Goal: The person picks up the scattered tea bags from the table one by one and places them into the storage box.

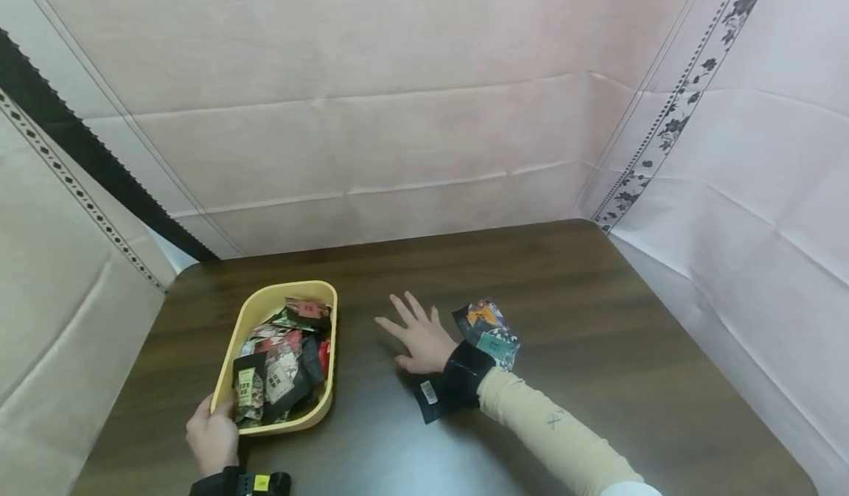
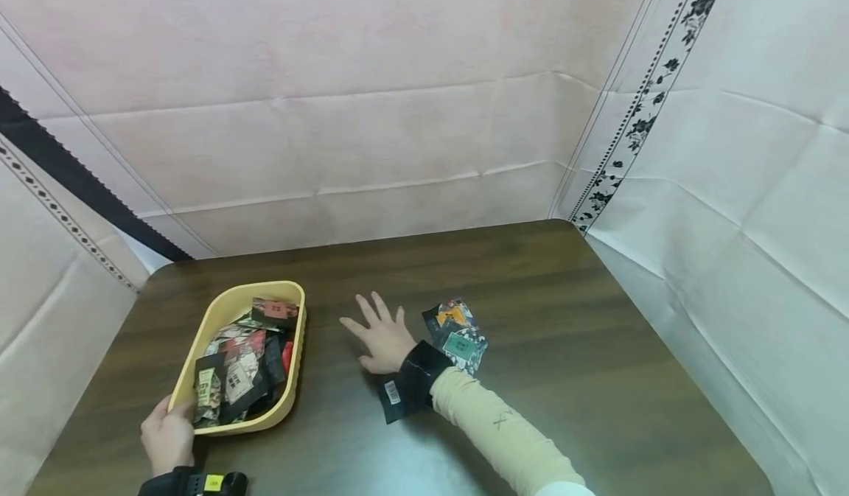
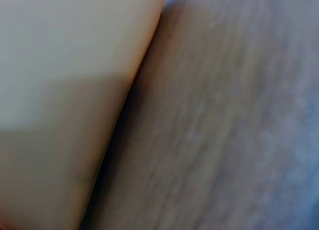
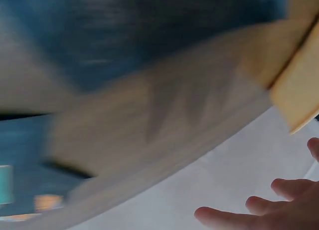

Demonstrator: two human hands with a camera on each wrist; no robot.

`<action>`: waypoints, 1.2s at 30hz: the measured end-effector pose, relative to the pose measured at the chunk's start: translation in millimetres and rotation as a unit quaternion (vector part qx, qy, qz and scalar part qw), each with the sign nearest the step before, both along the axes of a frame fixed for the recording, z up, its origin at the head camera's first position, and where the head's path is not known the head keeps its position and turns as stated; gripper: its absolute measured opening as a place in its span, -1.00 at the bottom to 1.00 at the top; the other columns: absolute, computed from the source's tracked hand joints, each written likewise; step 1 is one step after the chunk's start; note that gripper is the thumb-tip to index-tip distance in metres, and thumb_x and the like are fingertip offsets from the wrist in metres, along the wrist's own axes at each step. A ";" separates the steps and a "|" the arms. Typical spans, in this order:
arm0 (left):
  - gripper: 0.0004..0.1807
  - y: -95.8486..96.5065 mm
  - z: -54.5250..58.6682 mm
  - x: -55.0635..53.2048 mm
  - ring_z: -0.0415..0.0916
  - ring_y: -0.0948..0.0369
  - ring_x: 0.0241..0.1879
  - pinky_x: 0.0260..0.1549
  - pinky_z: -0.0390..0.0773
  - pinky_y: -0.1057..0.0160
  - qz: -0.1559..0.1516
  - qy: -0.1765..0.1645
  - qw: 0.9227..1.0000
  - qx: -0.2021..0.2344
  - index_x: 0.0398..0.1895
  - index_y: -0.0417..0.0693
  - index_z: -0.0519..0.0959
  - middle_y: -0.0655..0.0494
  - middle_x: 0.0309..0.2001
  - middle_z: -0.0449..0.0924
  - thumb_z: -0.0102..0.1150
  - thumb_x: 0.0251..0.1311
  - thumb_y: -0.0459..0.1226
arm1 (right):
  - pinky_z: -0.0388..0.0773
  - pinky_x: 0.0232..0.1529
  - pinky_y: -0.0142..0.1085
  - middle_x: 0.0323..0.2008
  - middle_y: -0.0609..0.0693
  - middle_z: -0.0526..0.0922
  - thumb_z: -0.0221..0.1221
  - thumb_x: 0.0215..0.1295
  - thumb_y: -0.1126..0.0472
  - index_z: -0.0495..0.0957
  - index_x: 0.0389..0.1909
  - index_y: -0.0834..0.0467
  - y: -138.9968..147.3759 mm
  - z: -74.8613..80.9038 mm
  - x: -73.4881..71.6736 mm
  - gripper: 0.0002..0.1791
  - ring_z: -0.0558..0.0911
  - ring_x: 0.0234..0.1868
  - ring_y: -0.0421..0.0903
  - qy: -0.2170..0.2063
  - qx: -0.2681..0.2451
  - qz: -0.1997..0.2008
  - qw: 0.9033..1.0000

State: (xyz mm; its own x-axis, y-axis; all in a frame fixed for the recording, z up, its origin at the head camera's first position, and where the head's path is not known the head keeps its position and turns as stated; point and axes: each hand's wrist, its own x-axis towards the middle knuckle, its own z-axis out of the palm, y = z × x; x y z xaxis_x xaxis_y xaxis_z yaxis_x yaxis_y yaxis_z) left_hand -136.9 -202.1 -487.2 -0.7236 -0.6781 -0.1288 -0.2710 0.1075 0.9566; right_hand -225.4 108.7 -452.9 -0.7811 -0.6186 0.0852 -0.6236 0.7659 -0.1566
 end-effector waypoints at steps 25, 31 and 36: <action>-0.56 -1.9 0.6 1.3 0.24 -0.03 -0.05 -0.21 0.24 0.33 -0.007 -0.022 1.000 -0.019 0.14 -0.44 0.33 -0.36 0.05 0.36 -0.20 0.23 -0.36 | 0.50 -0.32 0.10 0.21 0.17 0.25 0.36 -0.26 0.27 0.48 -0.06 -0.02 109.4 -33.0 7.9 -0.41 0.32 0.08 0.23 -0.061 0.023 -0.159 0.985; -0.54 0.1 1.5 -0.7 0.19 -0.12 0.10 0.04 0.21 0.03 -0.001 -0.017 1.000 0.012 0.20 -0.42 0.26 -0.39 0.13 0.28 -0.25 0.26 -0.38 | 0.54 -0.39 -0.11 -0.28 0.04 0.44 0.34 -0.26 0.38 0.53 -0.35 0.08 103.0 -33.9 4.4 -0.65 0.50 -0.29 -0.01 0.020 0.034 -0.136 0.990; -0.54 -1.5 0.7 0.5 0.18 -0.12 0.10 0.02 0.19 0.02 -0.011 -0.014 1.000 0.001 0.20 -0.44 0.26 -0.40 0.12 0.29 -0.24 0.25 -0.38 | 0.53 -0.30 -0.16 -0.35 0.00 0.43 0.34 -0.21 0.39 0.55 -0.32 0.09 97.6 -23.2 7.0 -0.65 0.50 -0.29 -0.02 0.011 0.009 -0.157 0.988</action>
State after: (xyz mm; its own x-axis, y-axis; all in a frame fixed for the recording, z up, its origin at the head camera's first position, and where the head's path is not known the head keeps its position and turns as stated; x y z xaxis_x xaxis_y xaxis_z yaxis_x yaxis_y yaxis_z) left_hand -136.4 -203.6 -486.5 -0.7339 -0.6624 -0.1505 -0.2949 0.1111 0.9491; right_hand -218.4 206.3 -476.0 -0.9326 -0.3480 0.0954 -0.3583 0.9244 -0.1307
